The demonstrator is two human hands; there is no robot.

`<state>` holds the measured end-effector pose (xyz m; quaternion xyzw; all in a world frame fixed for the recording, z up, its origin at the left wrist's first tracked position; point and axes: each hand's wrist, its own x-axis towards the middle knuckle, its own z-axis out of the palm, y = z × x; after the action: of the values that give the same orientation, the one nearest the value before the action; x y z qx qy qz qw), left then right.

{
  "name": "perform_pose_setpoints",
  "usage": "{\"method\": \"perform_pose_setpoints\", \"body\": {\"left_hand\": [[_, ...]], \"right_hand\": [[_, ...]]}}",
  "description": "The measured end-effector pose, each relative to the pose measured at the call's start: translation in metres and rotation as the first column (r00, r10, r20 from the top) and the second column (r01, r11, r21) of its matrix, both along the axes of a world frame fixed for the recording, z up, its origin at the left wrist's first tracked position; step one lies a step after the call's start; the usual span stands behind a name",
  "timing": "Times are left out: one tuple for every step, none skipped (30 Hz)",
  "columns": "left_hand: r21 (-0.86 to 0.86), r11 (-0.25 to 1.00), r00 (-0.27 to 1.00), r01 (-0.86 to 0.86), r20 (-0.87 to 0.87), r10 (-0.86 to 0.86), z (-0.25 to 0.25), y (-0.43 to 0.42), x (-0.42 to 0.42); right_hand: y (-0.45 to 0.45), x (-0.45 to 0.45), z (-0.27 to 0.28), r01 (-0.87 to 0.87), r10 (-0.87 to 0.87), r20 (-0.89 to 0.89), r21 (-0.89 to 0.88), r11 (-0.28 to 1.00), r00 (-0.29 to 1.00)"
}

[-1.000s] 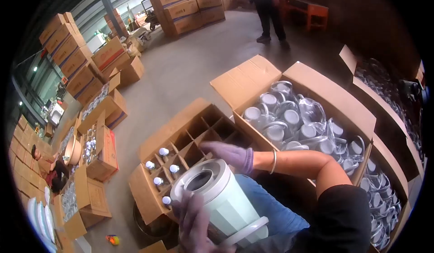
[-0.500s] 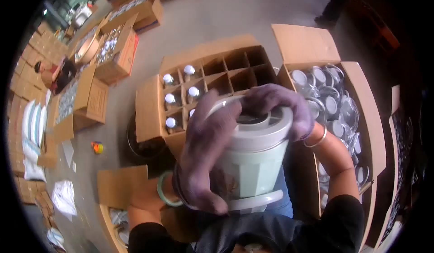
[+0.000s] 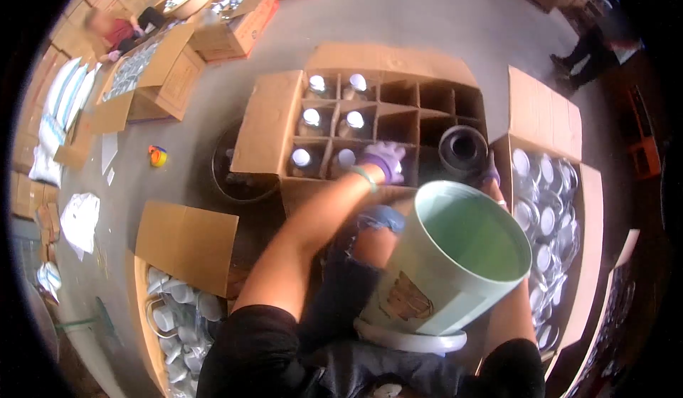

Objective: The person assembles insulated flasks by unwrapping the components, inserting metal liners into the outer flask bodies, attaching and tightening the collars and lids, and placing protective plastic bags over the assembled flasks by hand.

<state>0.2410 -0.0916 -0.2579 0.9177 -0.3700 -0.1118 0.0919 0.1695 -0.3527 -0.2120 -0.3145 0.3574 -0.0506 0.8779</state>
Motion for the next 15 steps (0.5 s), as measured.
{"method": "perform_pose_setpoints", "body": {"left_hand": [[0.101,0.995,0.998,-0.029,0.057,0.023,-0.004,-0.004,-0.002],[0.198,0.979,0.994,-0.056,0.106,0.035,-0.002,-0.009,-0.009],[0.225,0.971,0.991,-0.086,0.120,0.060,-0.003,-0.013,-0.012],[0.264,0.963,0.997,-0.054,0.060,0.040,-0.003,-0.015,-0.012],[0.235,0.970,0.998,-0.058,0.026,0.053,-0.010,-0.015,-0.011],[0.230,0.972,0.999,-0.040,0.033,0.033,-0.016,-0.016,-0.010],[0.235,0.972,1.000,-0.030,0.000,0.031,-0.011,-0.016,-0.008],[0.215,0.975,0.996,-0.052,0.081,0.035,-0.026,-0.021,-0.006],[0.291,0.957,0.997,0.007,0.066,-0.027,-0.008,-0.019,-0.011],[0.276,0.961,0.997,-0.017,0.075,-0.004,-0.013,-0.022,-0.010],[0.281,0.954,0.987,-0.104,0.146,0.065,-0.044,-0.033,-0.003],[0.244,0.962,0.979,-0.125,0.187,0.080,-0.052,-0.034,-0.002],[0.174,0.983,0.990,-0.063,0.138,0.039,-0.039,-0.028,-0.003],[0.099,0.995,0.996,0.001,0.091,-0.010,-0.027,-0.019,-0.006],[0.022,1.000,0.995,-0.005,0.097,0.003,-0.024,-0.013,-0.009]], "right_hand": [[-0.013,0.002,-0.028,-0.030,0.030,0.005,0.013,0.999,1.000],[-0.041,0.005,-0.073,-0.070,0.069,0.020,0.028,0.997,0.997],[-0.063,0.005,-0.105,-0.101,0.100,0.040,0.024,0.995,0.994],[-0.083,0.001,-0.136,-0.143,0.144,0.063,-0.022,0.990,0.988],[-0.081,-0.002,-0.126,-0.162,0.164,-0.026,-0.358,0.919,0.986],[-0.077,-0.007,-0.112,-0.240,0.131,-0.209,-0.674,0.699,0.969],[-0.079,-0.012,-0.107,-0.337,-0.006,-0.378,-0.833,0.438,0.926],[-0.041,-0.016,-0.088,0.163,-0.251,-0.022,-0.705,0.690,0.968],[-0.035,-0.020,-0.086,0.206,-0.253,0.067,-0.790,0.577,0.965],[-0.031,-0.032,-0.078,0.246,-0.253,0.130,-0.825,0.509,0.959],[-0.025,-0.040,-0.065,0.257,-0.235,0.159,-0.840,0.478,0.959],[-0.024,-0.050,-0.060,0.269,-0.224,0.184,-0.852,0.449,0.957],[-0.022,-0.057,-0.054,0.272,-0.203,0.200,-0.855,0.442,0.958],[-0.019,-0.066,-0.050,0.277,-0.193,0.212,-0.860,0.428,0.958],[-0.017,-0.072,-0.045,0.284,-0.176,0.229,-0.860,0.425,0.957]]}}
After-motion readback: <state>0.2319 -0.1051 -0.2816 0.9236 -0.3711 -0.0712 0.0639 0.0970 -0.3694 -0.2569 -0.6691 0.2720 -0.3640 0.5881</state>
